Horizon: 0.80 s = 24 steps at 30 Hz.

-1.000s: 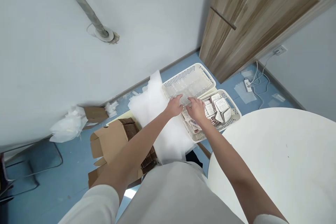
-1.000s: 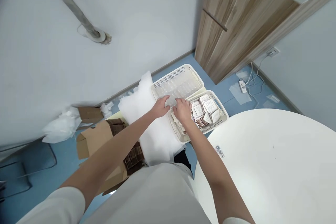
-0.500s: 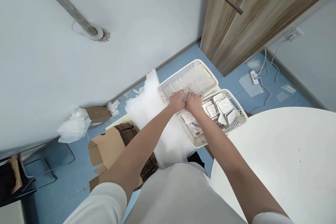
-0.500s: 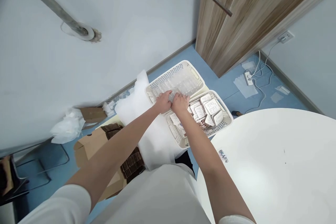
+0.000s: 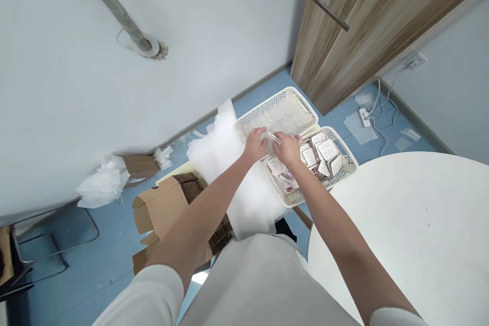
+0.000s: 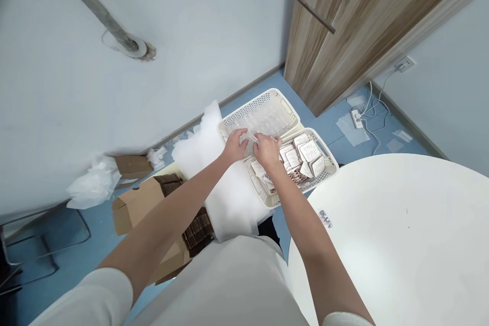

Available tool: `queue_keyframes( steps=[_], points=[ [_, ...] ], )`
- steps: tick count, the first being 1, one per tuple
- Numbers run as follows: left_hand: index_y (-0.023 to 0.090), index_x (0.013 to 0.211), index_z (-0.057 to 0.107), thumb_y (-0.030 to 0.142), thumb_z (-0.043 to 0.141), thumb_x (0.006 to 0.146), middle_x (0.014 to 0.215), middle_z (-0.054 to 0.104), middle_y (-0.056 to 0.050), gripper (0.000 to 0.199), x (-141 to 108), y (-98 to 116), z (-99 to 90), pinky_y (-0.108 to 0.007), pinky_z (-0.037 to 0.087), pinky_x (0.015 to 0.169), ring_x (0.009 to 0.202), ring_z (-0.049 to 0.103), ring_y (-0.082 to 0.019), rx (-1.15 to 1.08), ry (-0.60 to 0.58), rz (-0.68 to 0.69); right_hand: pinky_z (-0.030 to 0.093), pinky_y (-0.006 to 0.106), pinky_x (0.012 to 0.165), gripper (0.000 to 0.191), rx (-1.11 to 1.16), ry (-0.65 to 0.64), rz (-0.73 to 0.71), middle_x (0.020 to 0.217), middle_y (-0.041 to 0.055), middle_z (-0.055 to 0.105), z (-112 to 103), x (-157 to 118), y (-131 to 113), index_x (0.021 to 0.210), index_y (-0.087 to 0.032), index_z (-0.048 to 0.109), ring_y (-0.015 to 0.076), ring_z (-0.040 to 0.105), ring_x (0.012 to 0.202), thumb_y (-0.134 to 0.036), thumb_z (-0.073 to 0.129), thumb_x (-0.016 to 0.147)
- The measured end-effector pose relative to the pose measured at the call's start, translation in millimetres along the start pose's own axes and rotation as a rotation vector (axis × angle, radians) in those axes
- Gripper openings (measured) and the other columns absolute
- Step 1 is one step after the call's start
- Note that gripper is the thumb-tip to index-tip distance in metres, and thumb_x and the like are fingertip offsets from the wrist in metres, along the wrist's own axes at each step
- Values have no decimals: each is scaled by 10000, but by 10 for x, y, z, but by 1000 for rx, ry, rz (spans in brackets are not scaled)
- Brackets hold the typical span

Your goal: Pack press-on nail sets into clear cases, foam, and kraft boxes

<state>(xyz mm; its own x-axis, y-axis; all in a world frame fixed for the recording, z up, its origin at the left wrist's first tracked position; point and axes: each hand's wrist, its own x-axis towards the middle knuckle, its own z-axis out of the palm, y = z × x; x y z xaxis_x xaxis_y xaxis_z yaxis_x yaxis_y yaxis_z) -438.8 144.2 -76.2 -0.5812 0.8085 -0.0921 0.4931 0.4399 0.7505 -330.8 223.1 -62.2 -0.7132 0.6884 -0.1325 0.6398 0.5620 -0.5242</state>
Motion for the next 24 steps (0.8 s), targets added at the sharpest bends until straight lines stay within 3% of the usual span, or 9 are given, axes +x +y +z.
queue_keyframes(
  steps=[4, 10, 14, 19, 24],
  points=[
    [155, 1054, 540, 241, 488, 785, 1092, 553, -93, 287, -237, 108, -237, -352, 352, 950, 1056, 486, -191, -141, 59, 65, 325, 352, 880, 363, 317, 43, -79, 1088, 68, 615, -190, -288, -93, 1136, -197, 528, 212, 542, 970, -348, 378, 842],
    [152, 983, 580, 310, 518, 777, 934, 635, -62, 267, -934, 266, -538, -326, 455, 795, 834, 583, -155, -608, -110, -45, 421, 331, 820, 407, 757, 92, -60, 1060, 45, 624, -314, -896, -215, 1091, -211, 564, 191, 566, 941, -472, 436, 806],
    [143, 948, 597, 330, 639, 681, 825, 652, -47, 329, -1487, 323, -651, -312, 481, 727, 731, 593, -139, -821, -168, -157, 465, 338, 743, 456, 927, 177, 89, 998, 69, 632, -303, -1459, -322, 1073, -197, 565, 179, 591, 817, -509, 508, 745],
    [144, 911, 597, 359, 689, 628, 777, 651, -38, 368, -2066, 325, -630, -292, 481, 711, 672, 585, -110, -945, -261, -165, 491, 344, 699, 426, 1087, 278, 225, 907, 59, 630, -286, -2324, -421, 1034, -211, 571, 153, 583, 701, -513, 507, 740],
    [155, 914, 589, 392, 705, 596, 785, 650, -35, 413, -2485, 431, -447, -278, 469, 701, 652, 578, -97, -934, -421, -195, 488, 371, 728, 424, 1071, 402, 325, 971, 66, 617, -289, -3205, -425, 1021, -212, 579, 163, 592, 725, -474, 589, 688]
  ],
)
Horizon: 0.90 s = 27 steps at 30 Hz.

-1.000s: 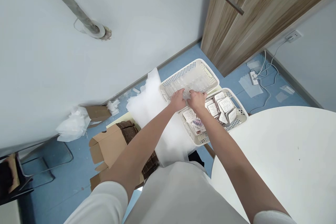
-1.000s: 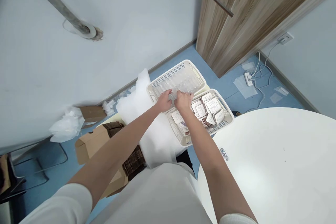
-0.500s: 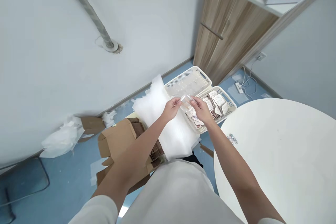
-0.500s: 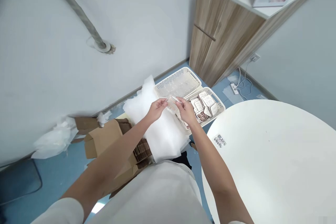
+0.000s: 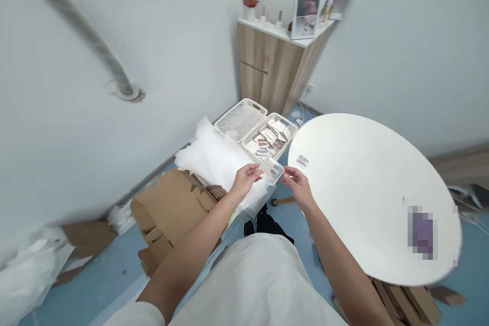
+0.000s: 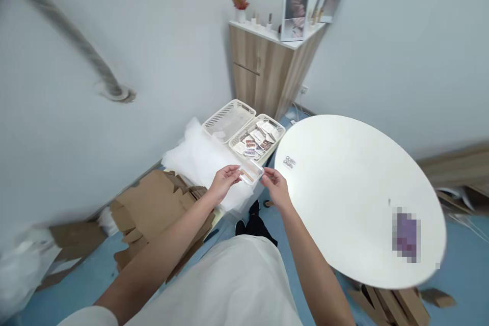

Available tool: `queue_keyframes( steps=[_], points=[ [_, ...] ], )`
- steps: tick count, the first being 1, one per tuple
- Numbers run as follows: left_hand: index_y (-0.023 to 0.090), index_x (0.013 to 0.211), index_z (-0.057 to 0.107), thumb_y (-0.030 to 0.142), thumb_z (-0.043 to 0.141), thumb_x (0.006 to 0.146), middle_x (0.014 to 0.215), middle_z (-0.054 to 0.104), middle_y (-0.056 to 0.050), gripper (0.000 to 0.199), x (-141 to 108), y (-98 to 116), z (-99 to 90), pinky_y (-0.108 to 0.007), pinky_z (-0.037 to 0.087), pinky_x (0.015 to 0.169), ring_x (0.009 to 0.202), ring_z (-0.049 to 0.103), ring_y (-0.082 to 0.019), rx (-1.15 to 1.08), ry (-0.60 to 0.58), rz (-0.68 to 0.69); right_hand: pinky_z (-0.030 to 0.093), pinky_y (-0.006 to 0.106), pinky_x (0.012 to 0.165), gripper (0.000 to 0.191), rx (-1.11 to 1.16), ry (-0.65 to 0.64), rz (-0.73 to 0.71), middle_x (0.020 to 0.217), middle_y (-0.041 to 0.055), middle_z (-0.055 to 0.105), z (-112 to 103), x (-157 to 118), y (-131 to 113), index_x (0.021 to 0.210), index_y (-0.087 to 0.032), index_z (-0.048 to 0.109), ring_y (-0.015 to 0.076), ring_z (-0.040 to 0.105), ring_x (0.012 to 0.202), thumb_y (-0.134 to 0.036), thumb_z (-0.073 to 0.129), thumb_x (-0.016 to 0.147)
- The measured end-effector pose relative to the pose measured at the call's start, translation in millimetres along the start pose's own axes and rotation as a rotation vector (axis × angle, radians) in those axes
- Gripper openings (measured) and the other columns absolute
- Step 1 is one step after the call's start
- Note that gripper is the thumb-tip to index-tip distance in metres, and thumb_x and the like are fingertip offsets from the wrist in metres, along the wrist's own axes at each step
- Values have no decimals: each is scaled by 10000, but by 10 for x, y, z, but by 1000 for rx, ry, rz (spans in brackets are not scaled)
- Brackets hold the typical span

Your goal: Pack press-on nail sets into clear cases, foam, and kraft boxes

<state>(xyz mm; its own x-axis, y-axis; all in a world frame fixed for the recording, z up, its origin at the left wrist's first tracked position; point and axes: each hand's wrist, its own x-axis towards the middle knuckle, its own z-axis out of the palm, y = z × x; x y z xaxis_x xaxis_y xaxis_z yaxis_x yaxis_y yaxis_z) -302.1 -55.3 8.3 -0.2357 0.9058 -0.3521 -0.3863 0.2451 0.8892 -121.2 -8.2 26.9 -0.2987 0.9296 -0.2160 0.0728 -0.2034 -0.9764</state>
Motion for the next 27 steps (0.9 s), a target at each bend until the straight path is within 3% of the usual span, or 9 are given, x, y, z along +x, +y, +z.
queue_keyframes(
  steps=[4, 8, 13, 16, 19, 21, 24, 27],
  points=[
    [165, 896, 572, 375, 716, 592, 777, 648, -18, 396, -167, -137, 303, -265, 461, 691, 641, 583, -91, -30, -142, -80, 485, 376, 745, 439, 35, 106, 38, 994, 70, 614, -310, -457, 101, 1031, -214, 564, 171, 608, 747, -462, 612, 672],
    [167, 878, 557, 355, 704, 626, 776, 645, -18, 347, -314, -261, 598, -267, 461, 703, 668, 599, -99, -60, -304, -159, 486, 373, 744, 432, 137, 186, 69, 978, 79, 626, -546, -729, 246, 1009, -211, 549, 191, 619, 792, -445, 640, 657],
    [181, 916, 534, 346, 685, 652, 747, 641, -19, 347, -385, -417, 980, -294, 472, 714, 652, 605, -107, -27, -443, -302, 473, 394, 799, 516, 139, 280, -98, 1156, 95, 556, -881, -985, 334, 1140, -261, 472, 218, 570, 975, -425, 627, 676],
    [186, 938, 541, 337, 690, 648, 723, 637, -12, 360, -364, -495, 1285, -285, 472, 701, 598, 589, -90, 29, -495, -318, 449, 400, 841, 486, -126, 328, -209, 1276, 78, 462, -1171, -1157, 298, 1169, -294, 473, 225, 489, 1103, -395, 594, 709],
    [169, 913, 573, 355, 690, 647, 721, 635, -22, 345, -351, -556, 1629, -278, 470, 694, 571, 574, -81, 86, -561, -310, 407, 417, 895, 343, -407, 378, -265, 1240, 64, 493, -1485, -1300, 260, 1073, -288, 568, 227, 451, 1142, -354, 560, 737],
    [164, 922, 591, 392, 656, 676, 758, 639, -41, 341, -353, -597, 1835, -291, 468, 717, 630, 592, -101, 130, -615, -279, 392, 415, 916, 275, -437, 442, -280, 1175, 62, 542, -1681, -1355, 265, 1008, -279, 607, 221, 482, 1106, -343, 545, 748],
    [189, 1002, 598, 407, 629, 697, 961, 629, -77, 376, -350, -676, 2071, -308, 456, 772, 852, 596, -157, 245, -659, -136, 438, 401, 853, 250, -260, 493, -216, 1026, 65, 617, -1939, -1369, 313, 957, -252, 621, 217, 559, 974, -356, 561, 738],
    [213, 1054, 594, 365, 675, 656, 1098, 590, -83, 433, -335, -771, 2262, -320, 442, 815, 981, 554, -194, 367, -672, 15, 470, 385, 790, 256, -15, 432, -123, 918, 58, 649, -2149, -1333, 366, 914, -222, 618, 207, 599, 854, -377, 600, 711]
  ],
)
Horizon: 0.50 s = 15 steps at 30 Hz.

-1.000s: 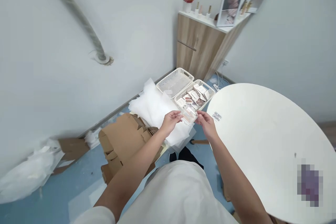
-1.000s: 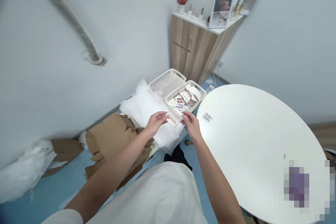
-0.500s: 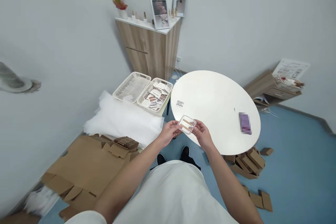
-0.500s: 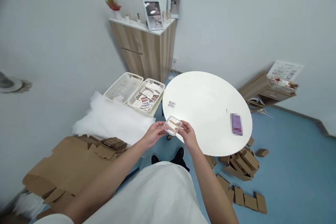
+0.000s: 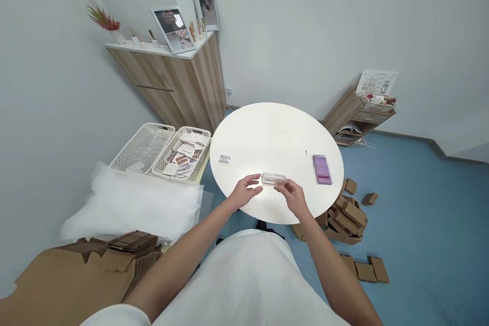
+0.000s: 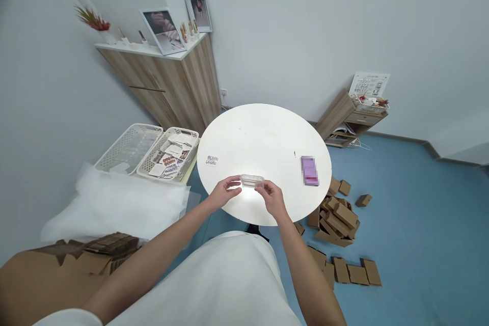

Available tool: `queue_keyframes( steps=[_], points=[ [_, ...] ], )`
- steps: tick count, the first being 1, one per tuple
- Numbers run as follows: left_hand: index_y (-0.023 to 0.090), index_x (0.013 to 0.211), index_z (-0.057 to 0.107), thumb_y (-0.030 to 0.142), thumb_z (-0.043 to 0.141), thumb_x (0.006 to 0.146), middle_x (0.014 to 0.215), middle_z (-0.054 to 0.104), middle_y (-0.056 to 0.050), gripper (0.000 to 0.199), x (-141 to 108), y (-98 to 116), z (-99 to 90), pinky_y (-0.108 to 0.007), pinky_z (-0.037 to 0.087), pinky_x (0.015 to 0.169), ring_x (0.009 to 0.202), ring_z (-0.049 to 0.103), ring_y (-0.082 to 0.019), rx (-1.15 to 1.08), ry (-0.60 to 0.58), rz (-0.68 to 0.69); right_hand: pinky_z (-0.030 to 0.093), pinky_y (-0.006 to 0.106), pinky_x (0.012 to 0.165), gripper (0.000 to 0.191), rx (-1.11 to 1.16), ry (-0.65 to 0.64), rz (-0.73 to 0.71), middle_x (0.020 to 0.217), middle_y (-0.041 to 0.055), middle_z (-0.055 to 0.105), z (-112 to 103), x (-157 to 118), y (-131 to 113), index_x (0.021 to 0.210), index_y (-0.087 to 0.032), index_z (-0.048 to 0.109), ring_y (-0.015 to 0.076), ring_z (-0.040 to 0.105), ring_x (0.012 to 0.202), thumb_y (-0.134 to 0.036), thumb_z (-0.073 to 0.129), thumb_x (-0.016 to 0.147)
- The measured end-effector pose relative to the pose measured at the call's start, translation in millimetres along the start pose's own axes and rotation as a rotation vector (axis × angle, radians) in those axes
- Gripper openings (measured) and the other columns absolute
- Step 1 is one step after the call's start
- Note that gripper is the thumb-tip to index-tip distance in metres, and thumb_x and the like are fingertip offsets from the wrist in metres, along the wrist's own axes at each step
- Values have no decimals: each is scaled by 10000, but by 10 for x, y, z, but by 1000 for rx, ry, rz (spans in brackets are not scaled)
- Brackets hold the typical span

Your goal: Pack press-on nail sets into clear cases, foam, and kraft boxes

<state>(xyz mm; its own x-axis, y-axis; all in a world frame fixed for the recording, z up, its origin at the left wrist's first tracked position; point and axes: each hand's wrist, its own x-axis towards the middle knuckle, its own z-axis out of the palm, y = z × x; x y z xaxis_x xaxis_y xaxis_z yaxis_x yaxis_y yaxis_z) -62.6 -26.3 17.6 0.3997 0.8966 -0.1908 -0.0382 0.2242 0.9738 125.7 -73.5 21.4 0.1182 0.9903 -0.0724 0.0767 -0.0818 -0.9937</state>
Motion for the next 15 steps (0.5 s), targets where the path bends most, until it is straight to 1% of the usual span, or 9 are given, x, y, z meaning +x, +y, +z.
queue_keyframes(
  steps=[2, 4, 6, 7, 9, 11, 12, 13, 15],
  points=[
    [203, 1037, 609, 364, 661, 669, 1073, 608, -83, 405, 96, -19, 117, -335, 436, 833, 960, 562, -198, 31, -34, 30, 474, 385, 790, 275, 106, -40, 66, 912, 57, 653, -94, 71, 43, 898, -209, 614, 200, 612, 824, -402, 610, 701],
    [186, 991, 633, 375, 638, 690, 991, 640, -79, 355, 194, -37, 243, -341, 438, 827, 894, 584, -192, 14, -44, 27, 477, 391, 789, 310, 165, -58, 134, 897, 60, 655, -184, 129, 93, 912, -199, 603, 196, 625, 797, -430, 598, 706],
    [169, 930, 651, 381, 641, 684, 893, 657, -73, 324, 284, -57, 364, -338, 449, 796, 813, 597, -182, -9, -13, -15, 474, 400, 802, 349, 176, -71, 182, 899, 71, 654, -283, 169, 146, 965, -193, 578, 199, 629, 808, -442, 578, 721],
    [163, 903, 656, 384, 644, 680, 849, 657, -70, 314, 324, -69, 417, -336, 454, 778, 774, 599, -175, -17, 3, -45, 471, 405, 811, 384, 163, -66, 184, 947, 80, 644, -340, 182, 171, 1023, -198, 551, 200, 625, 831, -437, 576, 723],
    [156, 868, 658, 393, 639, 684, 799, 648, -63, 301, 391, -93, 500, -330, 457, 758, 719, 594, -158, -24, 9, -101, 463, 413, 832, 530, 90, -48, 137, 1148, 104, 559, -471, 197, 206, 1179, -235, 439, 204, 602, 911, -406, 605, 705],
    [151, 845, 654, 404, 623, 698, 777, 634, -53, 294, 441, -115, 558, -325, 454, 760, 693, 583, -140, -27, -1, -140, 448, 424, 858, 707, -47, -46, 46, 1339, 105, 378, -618, 206, 217, 1286, -293, 297, 216, 554, 1013, -363, 644, 673],
    [147, 838, 650, 407, 614, 707, 773, 627, -48, 294, 461, -125, 580, -322, 452, 762, 683, 575, -131, -30, -8, -155, 439, 430, 868, 760, -126, -62, -3, 1391, 97, 294, -690, 212, 214, 1306, -315, 254, 225, 525, 1058, -346, 657, 662],
    [144, 834, 647, 409, 607, 713, 773, 620, -44, 294, 477, -134, 600, -319, 451, 761, 672, 567, -121, -32, -15, -167, 431, 436, 879, 773, -203, -92, -48, 1419, 87, 237, -757, 220, 207, 1311, -326, 243, 235, 493, 1100, -334, 659, 659],
    [140, 838, 642, 407, 597, 726, 774, 608, -38, 293, 501, -150, 636, -310, 450, 752, 653, 549, -105, -36, -25, -182, 411, 446, 904, 719, -326, -162, -132, 1438, 65, 193, -864, 246, 190, 1290, -326, 290, 251, 418, 1179, -320, 650, 668]
  ],
)
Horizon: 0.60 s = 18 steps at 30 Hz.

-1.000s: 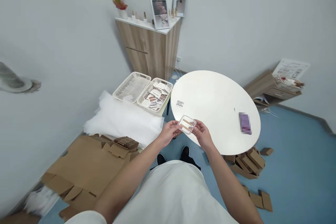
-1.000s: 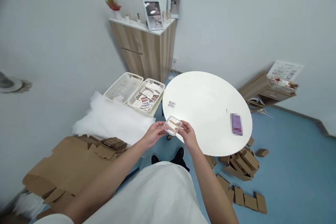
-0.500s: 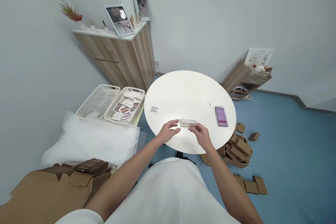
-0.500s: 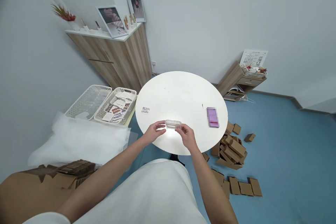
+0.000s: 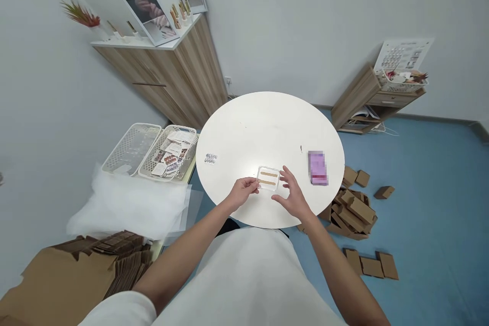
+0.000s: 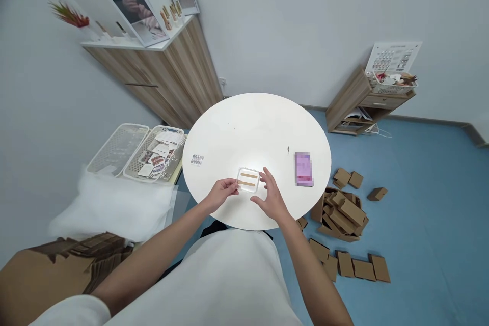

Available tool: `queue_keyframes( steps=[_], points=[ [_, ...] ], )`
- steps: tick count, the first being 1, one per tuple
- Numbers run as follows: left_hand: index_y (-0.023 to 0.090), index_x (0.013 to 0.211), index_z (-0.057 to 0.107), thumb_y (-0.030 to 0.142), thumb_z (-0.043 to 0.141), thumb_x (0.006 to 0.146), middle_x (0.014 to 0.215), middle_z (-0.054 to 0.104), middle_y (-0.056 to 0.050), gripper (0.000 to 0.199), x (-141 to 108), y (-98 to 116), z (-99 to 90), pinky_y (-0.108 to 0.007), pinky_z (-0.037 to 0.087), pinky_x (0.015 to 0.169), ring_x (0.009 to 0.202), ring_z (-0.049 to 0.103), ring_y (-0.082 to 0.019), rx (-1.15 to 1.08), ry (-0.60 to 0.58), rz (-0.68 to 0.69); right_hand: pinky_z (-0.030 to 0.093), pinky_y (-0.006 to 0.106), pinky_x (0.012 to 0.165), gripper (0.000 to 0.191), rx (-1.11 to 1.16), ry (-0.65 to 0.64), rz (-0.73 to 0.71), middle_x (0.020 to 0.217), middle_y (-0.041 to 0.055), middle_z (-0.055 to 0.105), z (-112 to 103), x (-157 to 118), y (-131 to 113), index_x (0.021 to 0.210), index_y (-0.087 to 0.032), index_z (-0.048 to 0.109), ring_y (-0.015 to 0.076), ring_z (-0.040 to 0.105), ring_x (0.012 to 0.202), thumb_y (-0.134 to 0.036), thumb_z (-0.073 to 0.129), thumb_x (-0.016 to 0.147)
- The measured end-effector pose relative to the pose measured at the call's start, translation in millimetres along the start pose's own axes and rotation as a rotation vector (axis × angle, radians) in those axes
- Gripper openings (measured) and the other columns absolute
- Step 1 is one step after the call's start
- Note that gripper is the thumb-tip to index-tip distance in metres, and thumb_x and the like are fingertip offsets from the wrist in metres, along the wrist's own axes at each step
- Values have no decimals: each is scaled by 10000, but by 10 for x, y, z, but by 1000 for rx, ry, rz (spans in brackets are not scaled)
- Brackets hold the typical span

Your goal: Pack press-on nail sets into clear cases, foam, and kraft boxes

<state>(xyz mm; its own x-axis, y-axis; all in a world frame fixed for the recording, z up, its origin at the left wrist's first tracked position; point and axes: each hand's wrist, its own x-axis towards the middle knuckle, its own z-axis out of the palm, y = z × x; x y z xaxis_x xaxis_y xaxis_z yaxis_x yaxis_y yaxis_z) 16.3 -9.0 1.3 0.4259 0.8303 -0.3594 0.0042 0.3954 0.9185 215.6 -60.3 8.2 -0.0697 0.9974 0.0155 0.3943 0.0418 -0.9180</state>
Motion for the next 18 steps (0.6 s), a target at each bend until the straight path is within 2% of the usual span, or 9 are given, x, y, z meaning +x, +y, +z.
queue_keyframes(
  steps=[3, 6, 7, 9, 11, 12, 18],
  points=[
    [140, 843, 646, 399, 587, 740, 761, 594, -33, 285, 26, -11, 44, -303, 446, 730, 628, 524, -92, 16, -22, -10, 357, 454, 967, 593, -103, -55, -91, 1427, 45, 236, -92, 42, 21, 1224, -300, 387, 251, 315, 1259, -293, 631, 683],
    [158, 968, 627, 376, 598, 741, 806, 593, -42, 317, 49, -2, 65, -315, 441, 751, 687, 543, -107, 22, -58, 6, 340, 447, 986, 519, -118, -36, -119, 1372, 60, 344, -126, 91, 39, 1166, -272, 441, 240, 345, 1244, -269, 624, 680],
    [177, 1056, 591, 353, 633, 715, 846, 592, -47, 386, 60, 6, 66, -321, 440, 766, 736, 556, -121, 14, -68, 22, 345, 443, 983, 511, -107, -25, -118, 1353, 65, 371, -133, 104, 45, 1151, -266, 452, 239, 366, 1230, -263, 628, 672],
    [227, 1220, 465, 279, 732, 613, 946, 578, -56, 665, 94, 32, 66, -334, 438, 790, 833, 566, -149, -1, -84, 59, 351, 437, 978, 510, -75, -17, -106, 1329, 71, 403, -144, 127, 57, 1129, -259, 468, 239, 388, 1213, -258, 645, 650],
    [261, 1295, 362, 206, 794, 509, 1033, 551, -71, 899, 142, 62, 70, -347, 440, 799, 877, 567, -167, 7, -106, 79, 349, 438, 977, 513, -32, -23, -85, 1320, 75, 415, -149, 145, 73, 1110, -255, 485, 244, 397, 1206, -263, 663, 629],
    [266, 1306, 345, 192, 803, 486, 1064, 541, -81, 942, 169, 76, 76, -355, 443, 798, 882, 569, -173, 14, -125, 77, 347, 439, 977, 513, -8, -27, -72, 1317, 77, 418, -149, 153, 82, 1101, -253, 493, 247, 400, 1203, -269, 671, 620],
    [235, 1284, 375, 210, 783, 527, 1084, 550, -103, 860, 267, 97, 122, -390, 452, 813, 949, 568, -215, -1, -198, 58, 368, 411, 959, 479, 167, -21, 24, 1272, 96, 453, -127, 179, 131, 1028, -236, 528, 243, 424, 1181, -283, 712, 588]
  ],
)
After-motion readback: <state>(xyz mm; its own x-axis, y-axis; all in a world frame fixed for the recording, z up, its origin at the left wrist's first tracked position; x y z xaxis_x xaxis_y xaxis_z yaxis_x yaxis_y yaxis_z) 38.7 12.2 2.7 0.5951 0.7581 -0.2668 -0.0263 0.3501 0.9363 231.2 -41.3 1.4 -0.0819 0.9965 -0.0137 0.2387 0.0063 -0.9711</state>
